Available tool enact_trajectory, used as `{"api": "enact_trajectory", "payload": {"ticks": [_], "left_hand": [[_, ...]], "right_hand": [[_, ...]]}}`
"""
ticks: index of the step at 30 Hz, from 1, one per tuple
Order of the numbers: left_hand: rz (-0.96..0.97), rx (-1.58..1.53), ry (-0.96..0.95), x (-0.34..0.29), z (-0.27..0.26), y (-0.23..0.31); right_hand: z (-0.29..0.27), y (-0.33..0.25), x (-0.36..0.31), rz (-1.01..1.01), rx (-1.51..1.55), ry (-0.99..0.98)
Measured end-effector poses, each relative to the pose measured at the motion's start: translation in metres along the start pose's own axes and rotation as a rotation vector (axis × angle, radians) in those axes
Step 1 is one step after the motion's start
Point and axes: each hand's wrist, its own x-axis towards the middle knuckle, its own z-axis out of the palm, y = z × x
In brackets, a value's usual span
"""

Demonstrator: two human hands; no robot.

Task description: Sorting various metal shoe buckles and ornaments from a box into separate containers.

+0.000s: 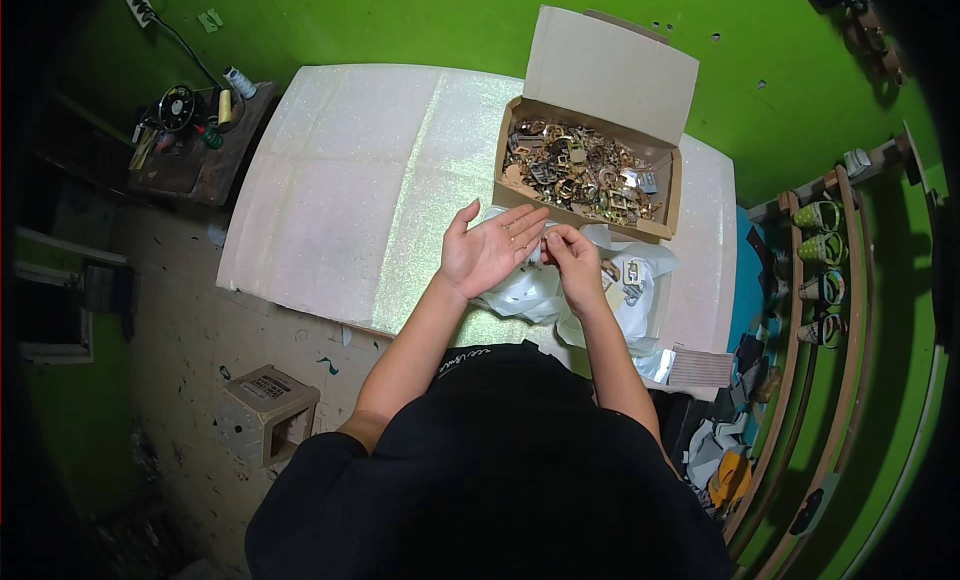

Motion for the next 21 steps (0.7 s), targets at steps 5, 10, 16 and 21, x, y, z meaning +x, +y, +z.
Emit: {"api": "enact_trajectory", "payload": {"ticks": [5,10,16,21], "left_hand": [[0.008,0.030,0.018,-0.002,-0.004,0.000],[0.019,0.158,0.042,-0.004,-0.009,0.002],[-0.008,0.165,0.032,-0.005,-0.008,0.001],[0.008,0.157,0.038,-0.003,-0.008,0.000]], "right_hand": [[-0.006,0.003,0.000,0.016,-0.043,0.033],[-0.016,0.009,-0.002,0.018,-0.597,-0.076],[0.014,-0.004,-0.007,-0.255,-0.719,0.034],[0.021,-0.005,-0.007,-0.325,-0.857,0.083]]}}
